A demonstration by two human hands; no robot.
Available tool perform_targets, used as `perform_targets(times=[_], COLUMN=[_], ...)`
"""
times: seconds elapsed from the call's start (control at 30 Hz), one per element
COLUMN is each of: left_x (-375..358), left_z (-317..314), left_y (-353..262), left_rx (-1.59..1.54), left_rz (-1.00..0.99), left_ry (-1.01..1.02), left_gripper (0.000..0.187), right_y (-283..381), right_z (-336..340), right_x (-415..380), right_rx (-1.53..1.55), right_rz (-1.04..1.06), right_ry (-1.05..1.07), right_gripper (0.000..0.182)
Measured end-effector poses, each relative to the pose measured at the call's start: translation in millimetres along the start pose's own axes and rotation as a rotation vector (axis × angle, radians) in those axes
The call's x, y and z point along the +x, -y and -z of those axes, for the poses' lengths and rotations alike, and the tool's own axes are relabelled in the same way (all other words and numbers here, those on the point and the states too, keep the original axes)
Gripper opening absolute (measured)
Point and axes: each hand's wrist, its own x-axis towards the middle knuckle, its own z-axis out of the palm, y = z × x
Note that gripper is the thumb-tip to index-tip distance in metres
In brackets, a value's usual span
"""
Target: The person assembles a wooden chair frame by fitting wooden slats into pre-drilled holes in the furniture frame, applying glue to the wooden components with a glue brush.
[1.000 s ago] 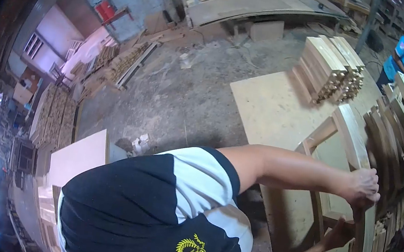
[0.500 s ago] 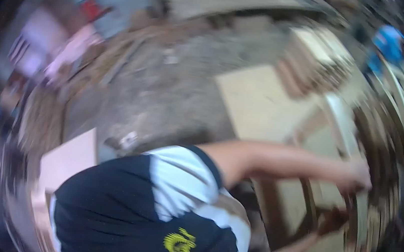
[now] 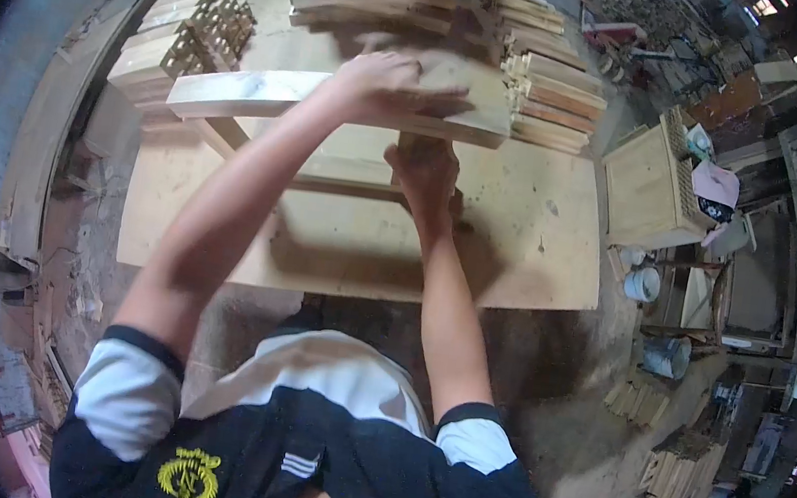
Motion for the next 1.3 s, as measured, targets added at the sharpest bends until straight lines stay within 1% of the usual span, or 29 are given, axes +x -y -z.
perform_targets(times=[0.07, 0.1, 0.2, 0.23, 0.27, 0.3, 0.33, 0.37, 0.4, 0.47, 0.53, 0.57, 0.6, 0.63, 0.67, 0.7, 0.8, 0.83, 0.87, 0.93, 0.97, 1.07, 1.1, 1.13, 1.2, 1.23, 1.27, 1.3], left_x=[5, 7, 17, 13, 10, 14, 18, 17, 21, 22, -1, -17, -28, -49, -70, -91, -84, -87, -89, -87, -88, -91, -95, -99, -101, -99, -106, -112], left_z=[8, 12, 23, 30, 12, 23, 44, 73, 105, 171, 208, 219, 205, 169, 137, 105, 118, 111, 104, 110, 111, 115, 119, 122, 118, 139, 140, 142], left_y=[-1, -5, -9, -10, 1, -1, -2, 8, 17, 27, 38, 37, 53, 73, 75, 78, 75, 82, 88, 85, 84, 94, 92, 88, 89, 72, 73, 72], left_rx=[-0.011, -0.017, 0.068, 0.09, 0.177, 0.098, 0.017, 0.046, 0.064, -0.176, -0.197, -0.185, -0.131, -0.078, -0.074, -0.058, -0.163, -0.13, -0.096, -0.058, -0.068, -0.142, -0.156, -0.169, -0.344, -0.26, -0.286, -0.298], left_rz=[0.038, 0.051, 0.075, 0.025, -0.036, 0.159, 0.345, 0.316, 0.282, 0.495, 0.417, 0.415, 0.492, 0.57, 0.69, 0.801, 0.711, 0.671, 0.632, 0.615, 0.579, 0.431, 0.425, 0.42, 0.319, 0.298, 0.21, 0.205], left_ry=[0.171, 0.257, 0.44, 0.391, 0.22, 0.198, 0.167, 0.22, 0.272, 0.206, -0.096, -0.157, -0.101, -0.039, 0.095, 0.241, 0.429, 0.426, 0.422, 0.568, 0.57, 0.667, 0.651, 0.629, 0.721, 0.682, 0.589, 0.564], left_gripper=[0.057, 0.056, 0.052, 0.052, 0.048, 0.05, 0.053, 0.061, 0.07, 0.079, 0.075, 0.071, 0.074, 0.077, 0.083, 0.094, 0.1, 0.102, 0.104, 0.107, 0.101, 0.091, 0.081, 0.071, 0.058, 0.052, 0.058, 0.059], right_y=[13, 24, 14, 38, 3, 12, 4, -4, 7, 3, 4, 6, 9, 13, 14, 10, 8, 10, 6, 2, -3, 24, 19, 7, -7, 9, 34, 45], right_z=[-2, 4, 3, 15, -5, 2, -2, -6, -1, 1, 1, 1, 0, -1, -4, -5, -6, -5, -6, -10, -8, -1, -2, -6, -10, -2, 6, 9], right_x=[8, 8, 9, 0, 8, 4, 4, 6, 7, 9, 7, 8, 11, 11, 5, -4, 11, 10, 9, 7, 7, 0, -1, -3, -10, -17, -22, -25], right_rx=[-0.011, 0.092, -0.21, 0.152, -0.103, 0.013, -0.031, -0.097, -0.084, -0.093, -0.056, -0.037, -0.002, 0.034, 0.068, 0.028, -0.086, -0.062, -0.02, 0.066, -0.113, 0.001, -0.047, -0.04, -0.006, 0.002, 0.012, 0.037], right_rz=[0.007, -0.106, 0.043, -0.037, 0.127, 0.023, 0.021, -0.015, -0.106, -0.054, -0.071, -0.079, -0.054, -0.034, -0.022, -0.058, -0.091, -0.126, -0.048, 0.095, -0.009, -0.149, -0.123, -0.051, 0.018, -0.036, -0.089, -0.118], right_ry=[-0.061, 0.04, -0.026, 0.062, -0.074, 0.029, -0.016, -0.039, 0.018, 0.022, 0.038, 0.045, 0.024, 0.003, -0.014, 0.003, -0.021, -0.003, -0.031, -0.088, -0.052, -0.015, -0.024, -0.069, -0.144, -0.093, -0.044, -0.035], right_gripper=[0.061, 0.061, 0.06, 0.056, 0.055, 0.06, 0.062, 0.066, 0.069, 0.073, 0.075, 0.076, 0.076, 0.076, 0.076, 0.077, 0.08, 0.081, 0.08, 0.079, 0.075, 0.069, 0.066, 0.064, 0.058, 0.05, 0.042, 0.031])
